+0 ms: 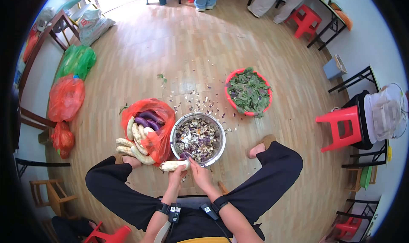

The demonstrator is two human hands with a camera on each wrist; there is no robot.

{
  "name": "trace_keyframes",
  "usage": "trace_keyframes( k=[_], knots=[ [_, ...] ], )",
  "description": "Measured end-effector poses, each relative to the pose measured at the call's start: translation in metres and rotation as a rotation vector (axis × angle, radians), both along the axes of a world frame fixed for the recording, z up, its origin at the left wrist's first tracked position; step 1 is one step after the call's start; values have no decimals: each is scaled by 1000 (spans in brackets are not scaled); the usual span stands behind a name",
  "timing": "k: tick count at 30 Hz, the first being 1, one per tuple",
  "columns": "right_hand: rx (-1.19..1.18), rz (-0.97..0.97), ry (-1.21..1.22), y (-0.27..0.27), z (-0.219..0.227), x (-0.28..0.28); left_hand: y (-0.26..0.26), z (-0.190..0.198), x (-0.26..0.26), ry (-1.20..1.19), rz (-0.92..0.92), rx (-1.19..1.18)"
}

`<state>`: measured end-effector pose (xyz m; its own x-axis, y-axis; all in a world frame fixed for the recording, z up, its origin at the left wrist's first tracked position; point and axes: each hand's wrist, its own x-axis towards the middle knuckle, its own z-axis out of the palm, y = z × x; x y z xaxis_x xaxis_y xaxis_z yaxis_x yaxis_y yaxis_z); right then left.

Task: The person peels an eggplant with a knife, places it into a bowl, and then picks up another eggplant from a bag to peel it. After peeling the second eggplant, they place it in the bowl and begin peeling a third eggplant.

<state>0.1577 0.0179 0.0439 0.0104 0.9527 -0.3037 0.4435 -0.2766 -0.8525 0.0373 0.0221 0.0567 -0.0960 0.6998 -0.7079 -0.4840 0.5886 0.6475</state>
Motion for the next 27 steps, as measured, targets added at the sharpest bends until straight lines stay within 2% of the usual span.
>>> trace_keyframes(
  k=[1,2,4,7,8,10,13,15,17,18,22,24,27],
  knots=[
    [-8,-62,205,0,-2,-2,-2,-3,-1,-20,42,-20],
    [-11,-69,207,-2,-3,-1,-4,-7,-2,-18,36,-23],
    [-561,-269,618,5,25,-1,-7,-10,-6,-24,38,-49],
    [-595,-284,668,7,14,2,-5,-3,-5,-6,37,-38],
    [-592,-280,665,6,-6,6,-4,0,-5,-9,41,-34],
    [-204,-268,256,0,-62,15,-1,5,-7,-39,16,-1],
    [-317,-260,356,10,-30,18,2,16,-9,-68,61,69],
    [-253,-303,345,7,-12,8,1,16,-10,-42,55,53],
    [-3,-52,185,4,4,5,1,12,-10,-20,48,43],
    [-21,7,152,1,10,5,0,10,-12,-37,58,-6],
    [55,60,108,-3,19,5,0,7,-11,-36,46,-51],
    [-116,57,90,-1,25,8,0,5,-10,-38,49,-56],
    [-35,80,72,-1,34,5,0,-2,-10,-37,42,-79]
  ],
)
